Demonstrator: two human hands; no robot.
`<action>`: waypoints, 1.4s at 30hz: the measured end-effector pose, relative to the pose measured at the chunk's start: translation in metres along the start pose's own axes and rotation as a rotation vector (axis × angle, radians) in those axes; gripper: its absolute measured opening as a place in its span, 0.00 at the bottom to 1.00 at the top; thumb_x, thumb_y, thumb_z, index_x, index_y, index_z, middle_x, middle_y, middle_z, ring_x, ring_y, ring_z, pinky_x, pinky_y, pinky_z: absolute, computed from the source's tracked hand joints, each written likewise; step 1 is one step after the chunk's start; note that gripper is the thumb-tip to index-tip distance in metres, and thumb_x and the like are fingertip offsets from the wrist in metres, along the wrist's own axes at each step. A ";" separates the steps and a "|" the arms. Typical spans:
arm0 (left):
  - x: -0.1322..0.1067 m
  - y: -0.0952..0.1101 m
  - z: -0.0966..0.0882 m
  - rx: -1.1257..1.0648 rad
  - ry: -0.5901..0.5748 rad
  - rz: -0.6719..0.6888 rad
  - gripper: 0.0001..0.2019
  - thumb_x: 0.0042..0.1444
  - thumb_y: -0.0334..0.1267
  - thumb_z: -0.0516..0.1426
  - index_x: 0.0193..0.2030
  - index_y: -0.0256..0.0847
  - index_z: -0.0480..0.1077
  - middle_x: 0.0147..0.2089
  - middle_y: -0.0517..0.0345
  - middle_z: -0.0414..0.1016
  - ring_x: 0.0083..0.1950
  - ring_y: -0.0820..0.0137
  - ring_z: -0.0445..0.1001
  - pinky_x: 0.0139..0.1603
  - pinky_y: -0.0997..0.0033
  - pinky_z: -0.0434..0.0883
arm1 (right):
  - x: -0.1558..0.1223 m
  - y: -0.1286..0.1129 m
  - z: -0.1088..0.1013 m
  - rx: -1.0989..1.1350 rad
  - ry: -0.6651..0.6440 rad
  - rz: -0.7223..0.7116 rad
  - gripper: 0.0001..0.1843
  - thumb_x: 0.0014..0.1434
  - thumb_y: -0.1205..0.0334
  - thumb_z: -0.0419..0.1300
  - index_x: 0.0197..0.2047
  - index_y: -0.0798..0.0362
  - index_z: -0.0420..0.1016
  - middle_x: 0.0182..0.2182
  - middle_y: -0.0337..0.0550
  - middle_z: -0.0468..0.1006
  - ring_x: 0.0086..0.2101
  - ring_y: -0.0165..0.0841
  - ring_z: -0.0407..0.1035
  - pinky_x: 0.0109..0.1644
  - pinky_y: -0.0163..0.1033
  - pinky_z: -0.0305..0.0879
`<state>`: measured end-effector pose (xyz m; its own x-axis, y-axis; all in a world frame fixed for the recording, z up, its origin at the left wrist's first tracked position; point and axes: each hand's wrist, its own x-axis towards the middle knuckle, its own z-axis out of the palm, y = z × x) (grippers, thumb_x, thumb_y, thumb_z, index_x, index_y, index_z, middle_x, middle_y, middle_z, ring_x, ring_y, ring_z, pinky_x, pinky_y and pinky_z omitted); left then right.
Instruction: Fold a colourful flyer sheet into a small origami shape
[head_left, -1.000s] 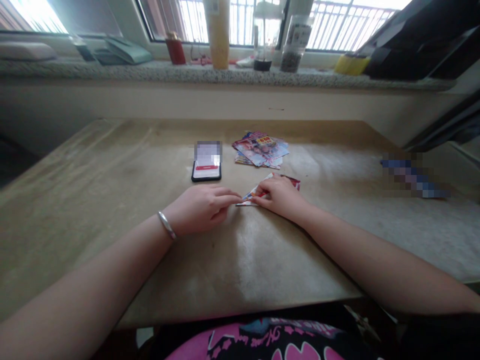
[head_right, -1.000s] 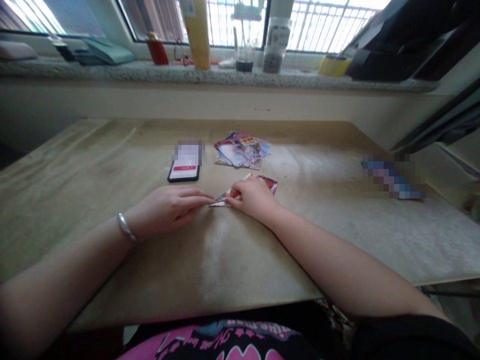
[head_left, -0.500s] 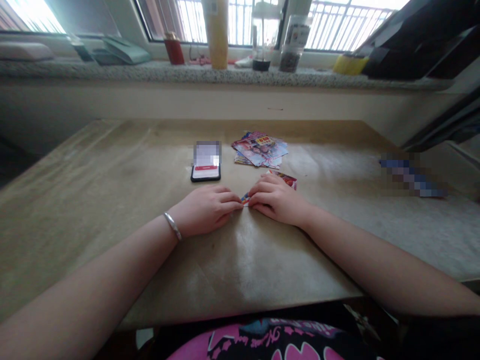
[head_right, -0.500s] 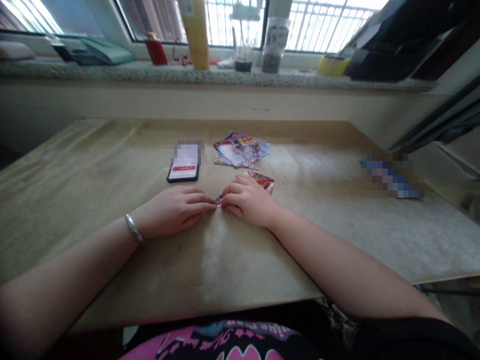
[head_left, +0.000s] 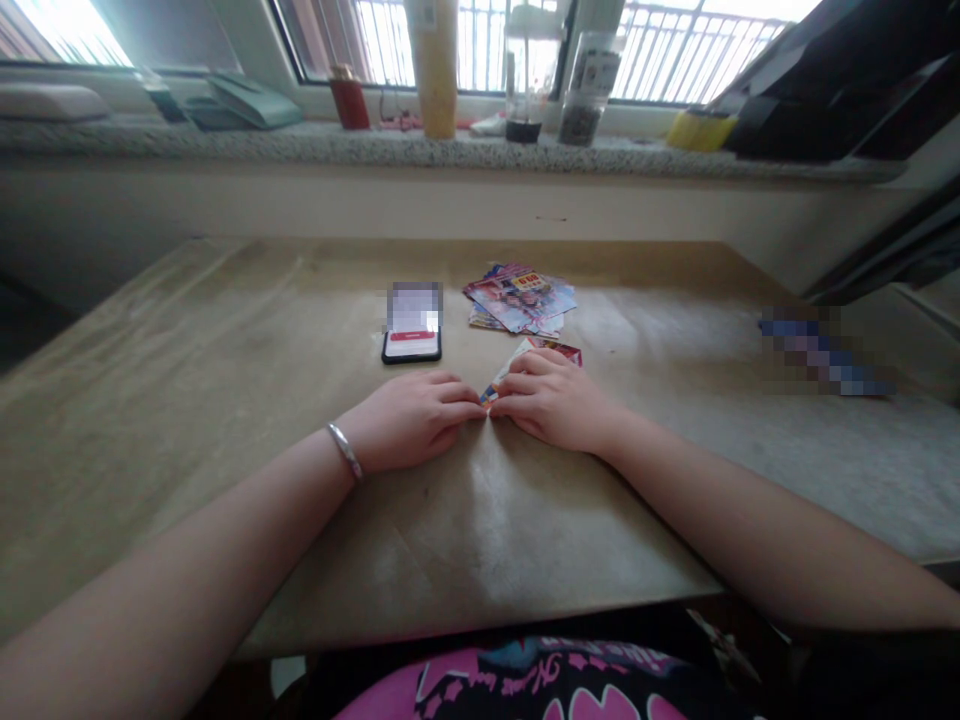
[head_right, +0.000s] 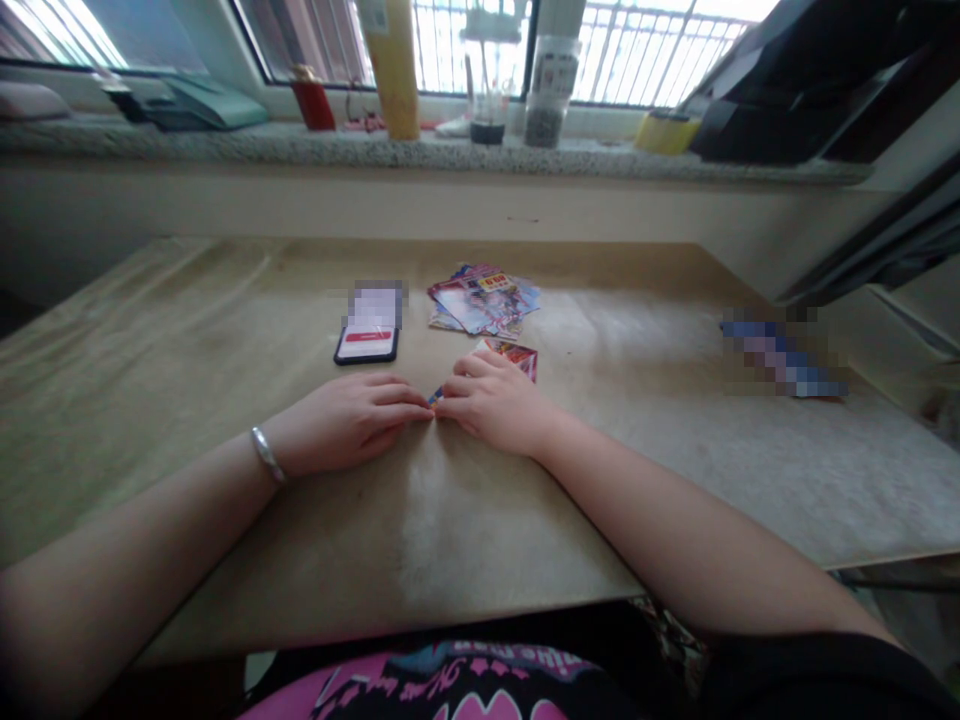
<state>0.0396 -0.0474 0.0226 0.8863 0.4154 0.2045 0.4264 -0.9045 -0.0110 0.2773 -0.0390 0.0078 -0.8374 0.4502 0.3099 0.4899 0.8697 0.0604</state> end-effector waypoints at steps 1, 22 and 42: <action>0.000 0.000 0.000 -0.006 0.000 -0.004 0.16 0.61 0.30 0.49 0.51 0.40 0.72 0.47 0.53 0.76 0.47 0.66 0.72 0.48 0.66 0.72 | 0.000 0.000 -0.001 0.000 -0.008 0.001 0.14 0.66 0.61 0.51 0.43 0.44 0.78 0.40 0.41 0.79 0.44 0.38 0.62 0.50 0.46 0.53; -0.002 -0.002 0.006 -0.087 0.022 -0.008 0.17 0.58 0.27 0.50 0.50 0.41 0.71 0.55 0.56 0.74 0.55 0.65 0.70 0.54 0.63 0.71 | -0.011 0.014 -0.011 -0.017 -0.025 -0.031 0.12 0.61 0.65 0.55 0.42 0.46 0.79 0.41 0.42 0.79 0.44 0.37 0.65 0.49 0.44 0.56; -0.002 -0.003 0.008 -0.133 -0.038 0.010 0.17 0.62 0.38 0.52 0.57 0.41 0.69 0.56 0.51 0.72 0.60 0.60 0.66 0.61 0.58 0.67 | -0.012 0.022 -0.008 -0.031 0.038 -0.088 0.11 0.60 0.66 0.56 0.40 0.47 0.79 0.42 0.42 0.78 0.48 0.38 0.64 0.54 0.46 0.57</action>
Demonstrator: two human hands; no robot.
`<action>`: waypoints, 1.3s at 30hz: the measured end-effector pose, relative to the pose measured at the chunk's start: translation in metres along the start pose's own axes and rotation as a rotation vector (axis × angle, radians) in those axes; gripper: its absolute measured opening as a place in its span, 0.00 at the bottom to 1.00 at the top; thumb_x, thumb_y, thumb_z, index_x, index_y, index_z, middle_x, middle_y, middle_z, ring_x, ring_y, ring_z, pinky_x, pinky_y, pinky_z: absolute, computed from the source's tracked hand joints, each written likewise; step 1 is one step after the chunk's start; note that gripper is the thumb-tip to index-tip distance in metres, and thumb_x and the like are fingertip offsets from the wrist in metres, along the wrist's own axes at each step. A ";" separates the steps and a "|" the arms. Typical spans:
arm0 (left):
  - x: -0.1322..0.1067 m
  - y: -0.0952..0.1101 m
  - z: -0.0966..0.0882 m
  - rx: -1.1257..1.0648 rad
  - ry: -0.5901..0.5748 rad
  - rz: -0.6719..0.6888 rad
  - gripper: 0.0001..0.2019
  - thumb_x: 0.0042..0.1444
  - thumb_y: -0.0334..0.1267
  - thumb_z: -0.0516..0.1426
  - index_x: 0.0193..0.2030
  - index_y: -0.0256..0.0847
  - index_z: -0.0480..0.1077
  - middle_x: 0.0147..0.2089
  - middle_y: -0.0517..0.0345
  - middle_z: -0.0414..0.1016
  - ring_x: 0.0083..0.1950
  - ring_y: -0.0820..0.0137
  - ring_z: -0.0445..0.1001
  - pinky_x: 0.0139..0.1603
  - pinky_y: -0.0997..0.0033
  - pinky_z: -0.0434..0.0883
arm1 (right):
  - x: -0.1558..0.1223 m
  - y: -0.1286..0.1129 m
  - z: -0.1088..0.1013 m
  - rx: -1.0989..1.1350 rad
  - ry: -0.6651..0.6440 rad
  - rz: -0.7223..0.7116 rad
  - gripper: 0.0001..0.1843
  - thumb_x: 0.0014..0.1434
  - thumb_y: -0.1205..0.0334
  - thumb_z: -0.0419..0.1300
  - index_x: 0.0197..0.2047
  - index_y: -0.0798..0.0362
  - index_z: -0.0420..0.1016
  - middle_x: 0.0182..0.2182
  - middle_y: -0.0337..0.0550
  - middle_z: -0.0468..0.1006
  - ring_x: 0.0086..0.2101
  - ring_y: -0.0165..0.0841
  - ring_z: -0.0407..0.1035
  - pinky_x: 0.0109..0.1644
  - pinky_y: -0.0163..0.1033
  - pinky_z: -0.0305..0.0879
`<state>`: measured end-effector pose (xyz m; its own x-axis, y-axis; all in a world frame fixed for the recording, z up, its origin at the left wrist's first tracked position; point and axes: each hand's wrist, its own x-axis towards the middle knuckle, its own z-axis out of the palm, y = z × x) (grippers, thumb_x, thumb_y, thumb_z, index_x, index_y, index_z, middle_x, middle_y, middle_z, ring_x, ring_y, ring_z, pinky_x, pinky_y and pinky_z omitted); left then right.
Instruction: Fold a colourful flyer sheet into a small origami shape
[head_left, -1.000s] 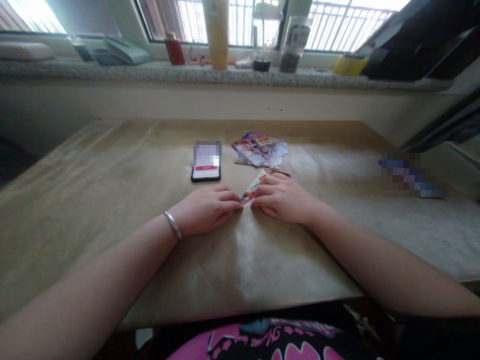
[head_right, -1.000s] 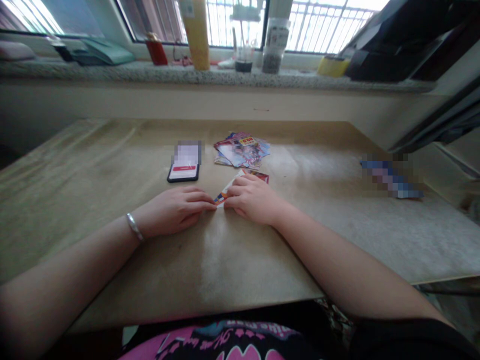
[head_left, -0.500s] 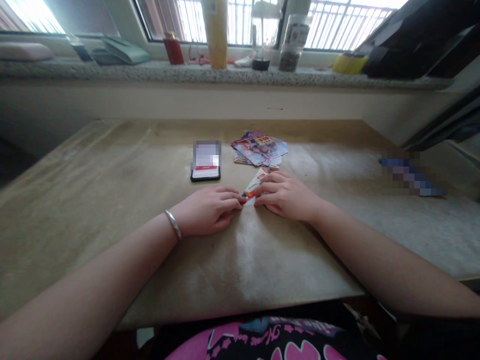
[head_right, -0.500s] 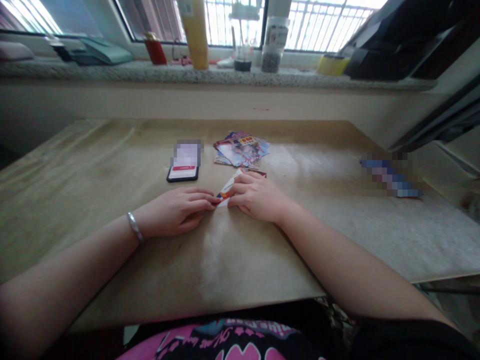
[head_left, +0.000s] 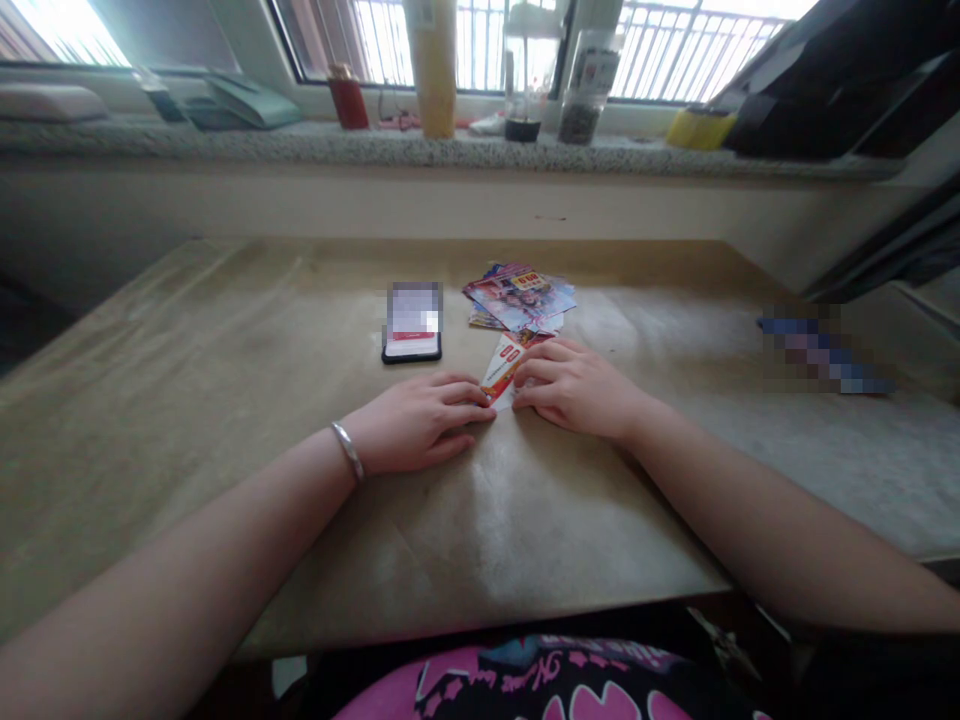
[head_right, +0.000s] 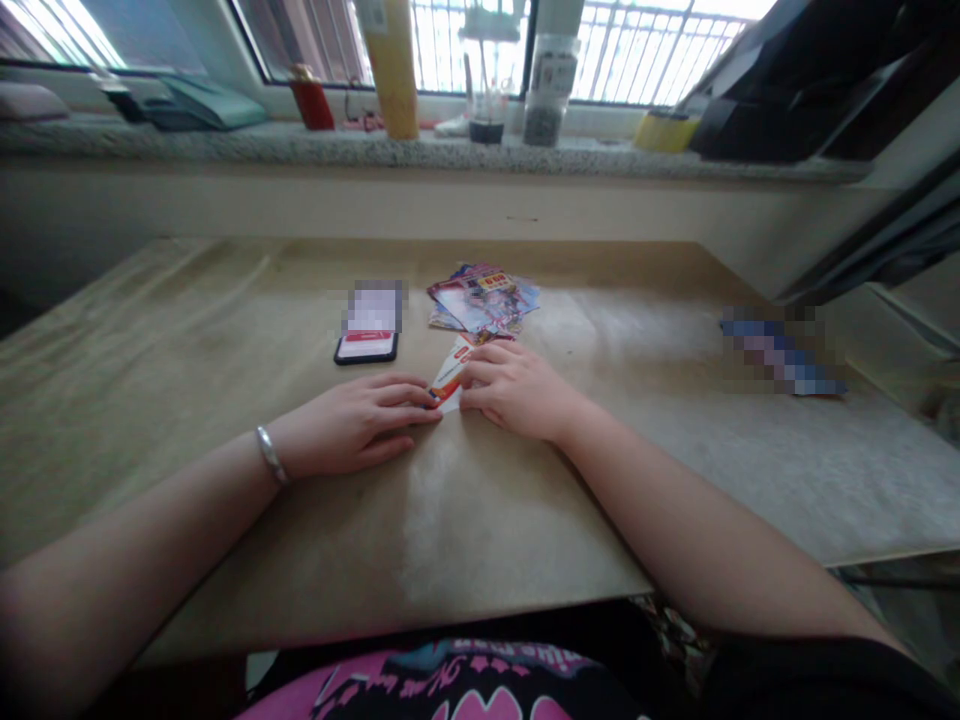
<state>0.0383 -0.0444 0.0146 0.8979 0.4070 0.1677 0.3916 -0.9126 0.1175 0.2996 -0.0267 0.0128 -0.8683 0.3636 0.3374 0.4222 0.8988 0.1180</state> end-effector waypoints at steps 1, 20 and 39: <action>0.000 0.000 0.000 -0.007 0.001 -0.002 0.17 0.62 0.37 0.52 0.56 0.40 0.69 0.56 0.51 0.72 0.60 0.61 0.66 0.61 0.58 0.67 | 0.000 0.000 -0.001 -0.004 -0.009 0.003 0.11 0.60 0.66 0.56 0.40 0.47 0.79 0.42 0.42 0.78 0.48 0.38 0.64 0.54 0.46 0.57; 0.000 0.000 0.000 -0.053 0.013 -0.012 0.17 0.60 0.33 0.51 0.55 0.42 0.69 0.57 0.51 0.71 0.58 0.63 0.69 0.59 0.59 0.69 | -0.007 0.008 -0.011 -0.056 -0.102 0.034 0.11 0.60 0.66 0.56 0.39 0.47 0.79 0.40 0.42 0.79 0.43 0.37 0.66 0.49 0.43 0.58; -0.001 -0.004 -0.001 -0.169 0.038 -0.002 0.15 0.58 0.31 0.52 0.50 0.41 0.72 0.56 0.52 0.72 0.58 0.63 0.69 0.59 0.59 0.69 | -0.016 0.014 -0.019 -0.101 -0.151 0.092 0.12 0.59 0.68 0.56 0.38 0.47 0.80 0.40 0.42 0.79 0.40 0.35 0.69 0.43 0.40 0.59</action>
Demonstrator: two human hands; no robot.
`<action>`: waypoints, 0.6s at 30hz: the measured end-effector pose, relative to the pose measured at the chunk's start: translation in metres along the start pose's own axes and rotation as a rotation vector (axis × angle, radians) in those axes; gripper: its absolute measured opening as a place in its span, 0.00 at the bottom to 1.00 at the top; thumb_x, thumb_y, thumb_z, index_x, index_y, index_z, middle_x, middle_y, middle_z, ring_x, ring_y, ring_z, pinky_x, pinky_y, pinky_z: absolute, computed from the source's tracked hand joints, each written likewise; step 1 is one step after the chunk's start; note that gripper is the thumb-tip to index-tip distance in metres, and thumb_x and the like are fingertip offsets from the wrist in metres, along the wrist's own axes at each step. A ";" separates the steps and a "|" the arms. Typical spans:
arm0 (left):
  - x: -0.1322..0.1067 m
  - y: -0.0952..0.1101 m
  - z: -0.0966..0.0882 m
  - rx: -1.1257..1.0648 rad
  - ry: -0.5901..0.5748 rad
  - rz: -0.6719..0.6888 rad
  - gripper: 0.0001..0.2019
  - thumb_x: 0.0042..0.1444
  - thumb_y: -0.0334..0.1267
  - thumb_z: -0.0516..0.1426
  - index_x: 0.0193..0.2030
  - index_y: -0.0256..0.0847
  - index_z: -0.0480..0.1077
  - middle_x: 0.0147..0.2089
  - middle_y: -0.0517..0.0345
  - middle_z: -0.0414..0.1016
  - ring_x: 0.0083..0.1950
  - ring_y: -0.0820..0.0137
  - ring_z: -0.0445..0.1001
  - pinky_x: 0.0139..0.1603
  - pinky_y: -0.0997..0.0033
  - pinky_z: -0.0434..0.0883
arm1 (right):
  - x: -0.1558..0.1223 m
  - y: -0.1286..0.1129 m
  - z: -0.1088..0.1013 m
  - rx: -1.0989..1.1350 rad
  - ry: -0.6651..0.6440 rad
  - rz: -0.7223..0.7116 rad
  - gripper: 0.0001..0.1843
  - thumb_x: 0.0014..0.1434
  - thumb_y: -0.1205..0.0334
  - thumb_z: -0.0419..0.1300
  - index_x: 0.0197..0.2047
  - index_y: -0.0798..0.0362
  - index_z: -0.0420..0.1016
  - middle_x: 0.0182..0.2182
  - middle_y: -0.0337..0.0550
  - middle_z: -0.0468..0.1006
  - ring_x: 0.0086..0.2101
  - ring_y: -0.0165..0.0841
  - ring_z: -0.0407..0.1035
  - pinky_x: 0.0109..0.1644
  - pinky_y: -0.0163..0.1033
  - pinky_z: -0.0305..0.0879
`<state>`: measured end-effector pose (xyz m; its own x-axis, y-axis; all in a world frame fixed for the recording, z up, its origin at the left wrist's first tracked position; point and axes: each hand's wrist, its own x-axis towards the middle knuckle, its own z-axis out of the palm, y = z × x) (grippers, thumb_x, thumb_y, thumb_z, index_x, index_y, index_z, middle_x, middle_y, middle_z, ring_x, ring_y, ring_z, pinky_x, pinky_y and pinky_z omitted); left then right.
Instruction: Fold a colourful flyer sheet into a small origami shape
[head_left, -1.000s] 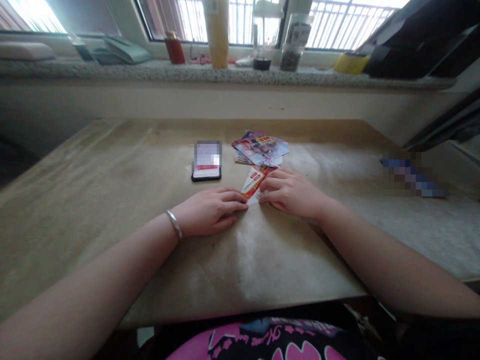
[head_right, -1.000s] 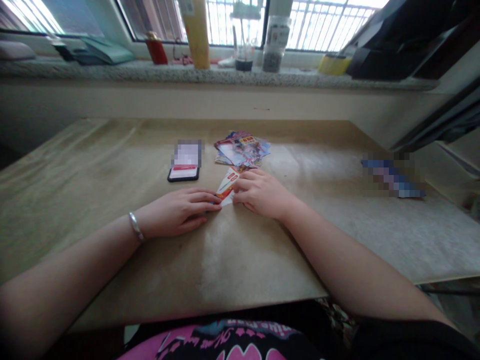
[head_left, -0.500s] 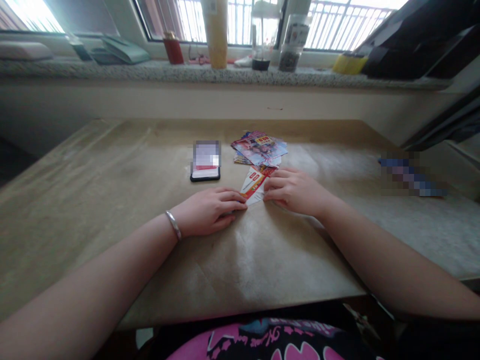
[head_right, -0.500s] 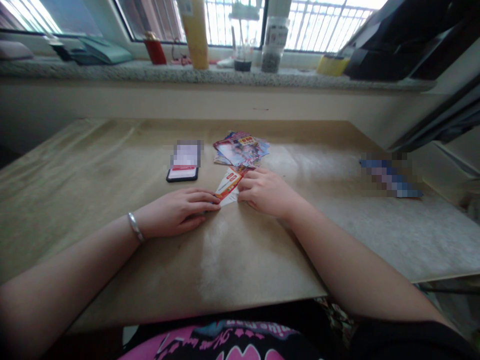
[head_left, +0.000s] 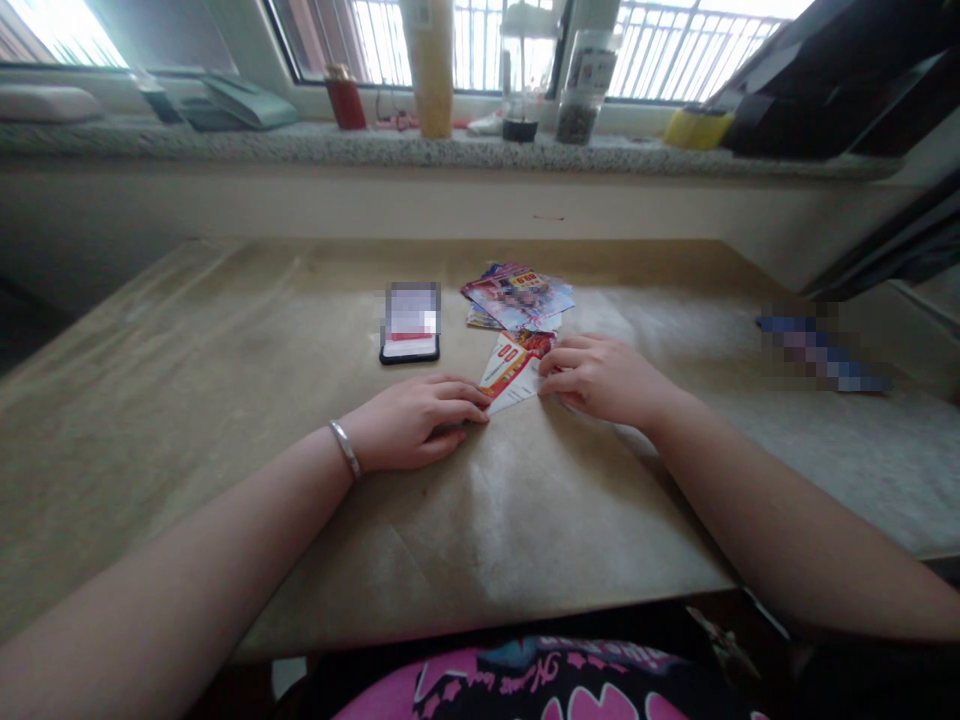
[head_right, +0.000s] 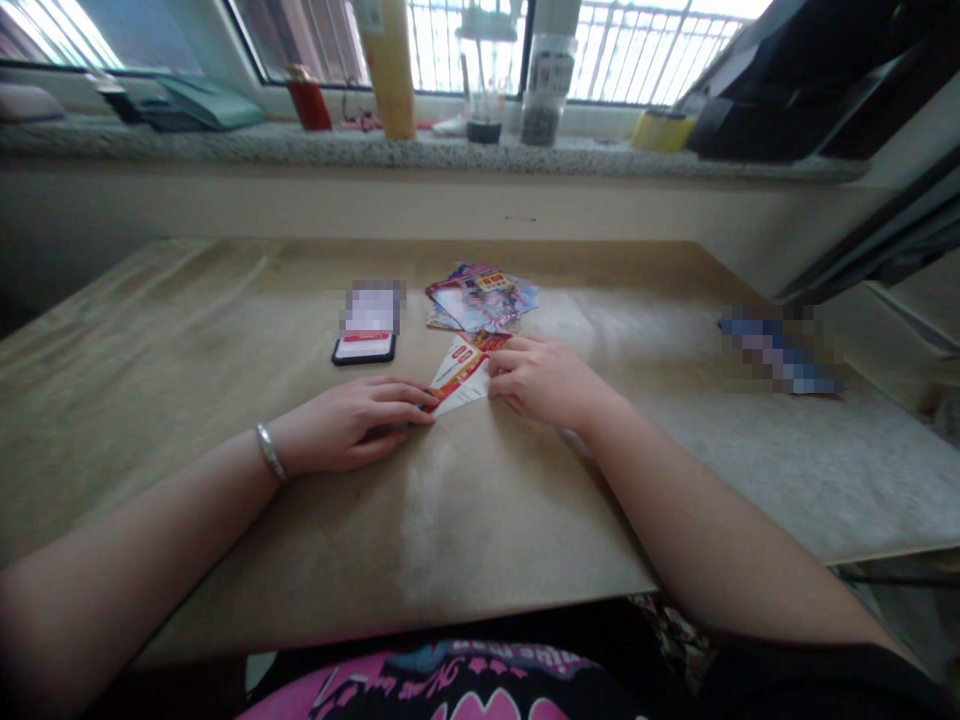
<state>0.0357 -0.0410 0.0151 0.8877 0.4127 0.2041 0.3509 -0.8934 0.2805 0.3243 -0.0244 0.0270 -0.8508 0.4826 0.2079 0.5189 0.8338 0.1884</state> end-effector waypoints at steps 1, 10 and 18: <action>0.000 0.000 0.000 -0.001 0.000 0.000 0.15 0.58 0.31 0.52 0.50 0.41 0.72 0.56 0.51 0.72 0.58 0.63 0.69 0.58 0.59 0.69 | -0.001 0.001 0.000 0.002 -0.001 0.006 0.12 0.58 0.69 0.56 0.37 0.47 0.80 0.40 0.42 0.79 0.40 0.35 0.69 0.43 0.40 0.59; 0.000 -0.001 0.000 -0.017 0.002 -0.012 0.14 0.58 0.30 0.52 0.48 0.42 0.73 0.56 0.52 0.72 0.58 0.63 0.69 0.58 0.60 0.69 | -0.009 0.006 0.008 0.065 0.006 0.104 0.14 0.55 0.70 0.56 0.37 0.45 0.81 0.42 0.38 0.79 0.32 0.28 0.70 0.33 0.35 0.57; -0.001 0.000 -0.002 -0.068 -0.006 -0.035 0.13 0.58 0.30 0.52 0.46 0.41 0.73 0.57 0.50 0.72 0.58 0.63 0.69 0.58 0.58 0.69 | -0.012 0.011 0.008 0.147 0.012 0.107 0.15 0.54 0.71 0.55 0.36 0.47 0.82 0.41 0.41 0.79 0.34 0.30 0.72 0.37 0.34 0.63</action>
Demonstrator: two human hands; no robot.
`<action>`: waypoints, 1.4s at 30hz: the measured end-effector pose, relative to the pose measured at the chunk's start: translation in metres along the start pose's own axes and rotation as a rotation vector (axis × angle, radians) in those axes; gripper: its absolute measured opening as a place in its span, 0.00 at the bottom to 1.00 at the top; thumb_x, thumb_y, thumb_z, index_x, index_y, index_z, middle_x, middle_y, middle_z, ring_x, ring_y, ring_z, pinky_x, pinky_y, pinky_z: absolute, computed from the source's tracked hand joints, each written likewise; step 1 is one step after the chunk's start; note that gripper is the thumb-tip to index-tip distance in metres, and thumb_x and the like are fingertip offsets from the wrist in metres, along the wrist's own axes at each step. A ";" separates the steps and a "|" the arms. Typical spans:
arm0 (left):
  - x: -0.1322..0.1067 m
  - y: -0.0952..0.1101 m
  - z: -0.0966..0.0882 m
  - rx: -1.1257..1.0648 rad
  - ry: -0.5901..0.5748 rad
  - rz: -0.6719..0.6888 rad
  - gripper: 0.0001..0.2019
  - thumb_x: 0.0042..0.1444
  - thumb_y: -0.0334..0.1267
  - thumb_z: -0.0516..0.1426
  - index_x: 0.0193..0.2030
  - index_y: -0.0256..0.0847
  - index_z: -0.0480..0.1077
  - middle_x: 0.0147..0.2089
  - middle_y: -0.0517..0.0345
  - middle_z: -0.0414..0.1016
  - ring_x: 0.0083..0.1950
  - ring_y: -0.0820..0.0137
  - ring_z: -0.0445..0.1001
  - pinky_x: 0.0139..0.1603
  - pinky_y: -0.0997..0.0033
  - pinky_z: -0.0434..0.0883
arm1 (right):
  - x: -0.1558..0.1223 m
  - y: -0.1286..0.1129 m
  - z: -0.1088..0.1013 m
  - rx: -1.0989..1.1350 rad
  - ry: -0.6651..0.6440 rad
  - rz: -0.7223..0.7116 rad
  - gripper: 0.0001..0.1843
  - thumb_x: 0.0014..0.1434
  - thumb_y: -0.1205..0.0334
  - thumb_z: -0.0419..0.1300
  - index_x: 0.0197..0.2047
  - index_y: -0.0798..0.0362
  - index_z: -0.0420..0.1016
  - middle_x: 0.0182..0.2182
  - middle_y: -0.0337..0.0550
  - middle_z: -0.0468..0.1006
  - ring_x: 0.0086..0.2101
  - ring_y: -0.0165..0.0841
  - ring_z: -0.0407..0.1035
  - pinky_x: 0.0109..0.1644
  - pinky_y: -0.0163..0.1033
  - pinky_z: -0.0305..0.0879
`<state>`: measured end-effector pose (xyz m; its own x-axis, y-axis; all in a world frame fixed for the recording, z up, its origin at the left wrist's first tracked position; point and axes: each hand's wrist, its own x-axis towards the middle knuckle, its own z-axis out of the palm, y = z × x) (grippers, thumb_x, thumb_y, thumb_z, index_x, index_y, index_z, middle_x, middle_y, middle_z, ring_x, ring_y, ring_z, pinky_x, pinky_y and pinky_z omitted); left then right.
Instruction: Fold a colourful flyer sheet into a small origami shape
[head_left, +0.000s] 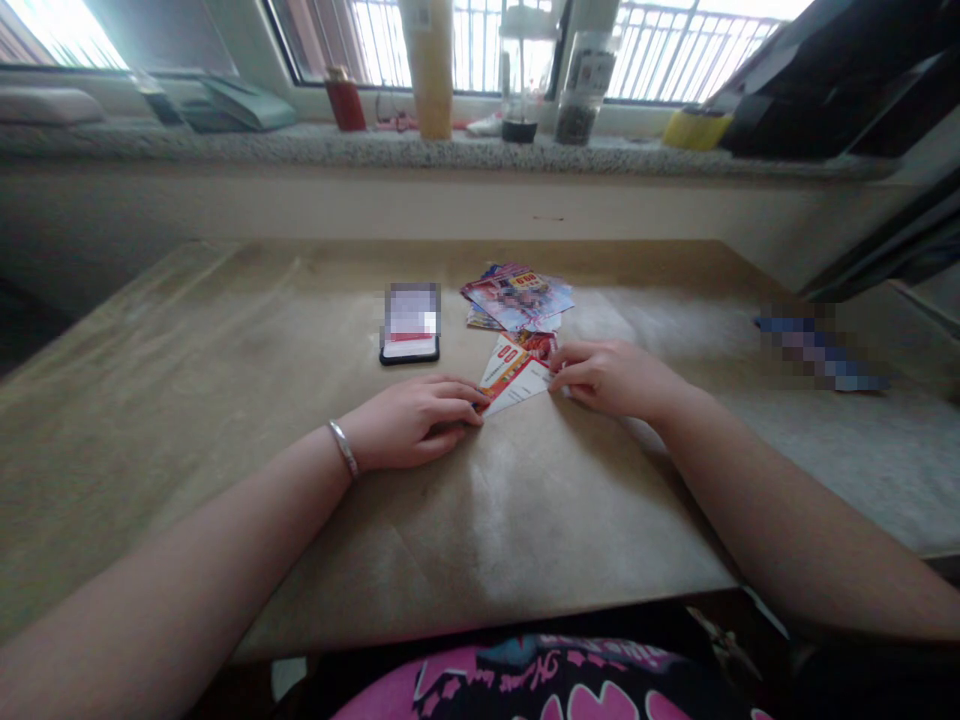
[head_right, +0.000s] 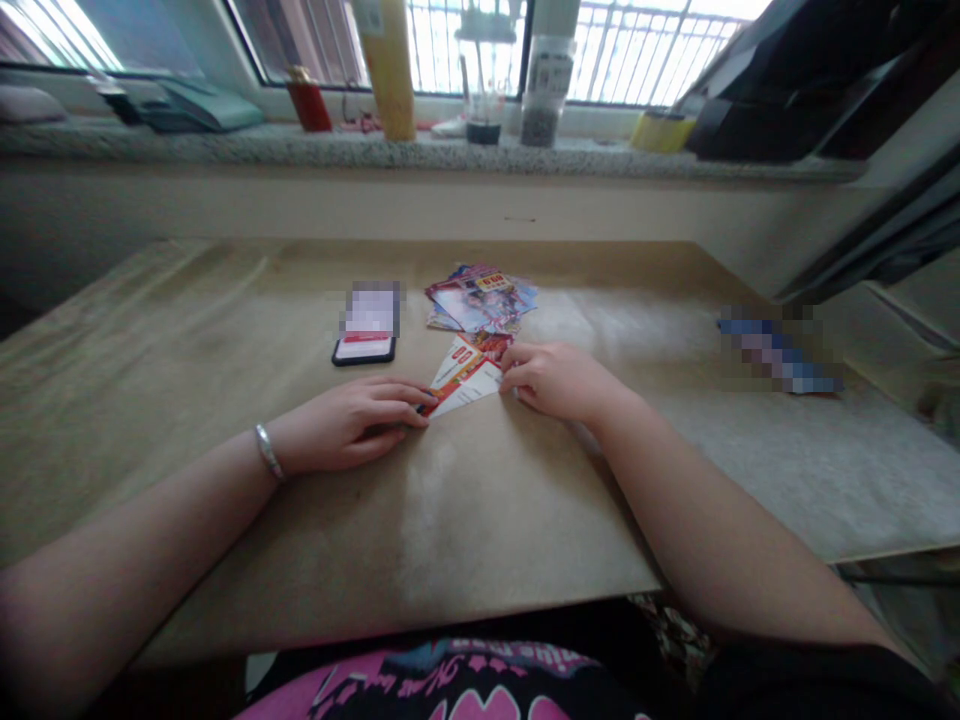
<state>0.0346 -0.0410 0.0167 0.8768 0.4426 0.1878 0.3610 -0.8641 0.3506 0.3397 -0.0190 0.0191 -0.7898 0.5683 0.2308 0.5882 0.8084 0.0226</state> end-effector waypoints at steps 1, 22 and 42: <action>0.000 -0.001 0.000 -0.016 0.000 -0.004 0.13 0.58 0.30 0.52 0.46 0.41 0.74 0.57 0.50 0.72 0.59 0.63 0.69 0.59 0.59 0.69 | 0.000 0.001 0.000 0.022 0.003 -0.006 0.15 0.54 0.71 0.55 0.36 0.48 0.82 0.41 0.42 0.79 0.35 0.30 0.73 0.38 0.35 0.64; -0.002 -0.009 0.001 -0.086 0.044 0.018 0.12 0.60 0.30 0.52 0.42 0.42 0.76 0.51 0.52 0.76 0.56 0.65 0.70 0.57 0.61 0.70 | -0.005 0.011 -0.007 -0.010 -0.049 0.014 0.15 0.54 0.71 0.55 0.35 0.47 0.82 0.37 0.37 0.83 0.37 0.33 0.74 0.43 0.38 0.66; -0.007 -0.015 -0.004 -0.146 0.001 -0.028 0.12 0.61 0.34 0.52 0.41 0.43 0.78 0.53 0.55 0.76 0.60 0.63 0.67 0.61 0.59 0.67 | -0.008 0.006 -0.004 -0.035 -0.079 0.329 0.14 0.55 0.67 0.52 0.34 0.49 0.80 0.36 0.41 0.82 0.37 0.36 0.74 0.36 0.37 0.63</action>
<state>0.0223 -0.0303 0.0135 0.8667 0.4666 0.1765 0.3358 -0.8073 0.4852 0.3502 -0.0196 0.0215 -0.5669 0.8091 0.1551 0.8183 0.5747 -0.0074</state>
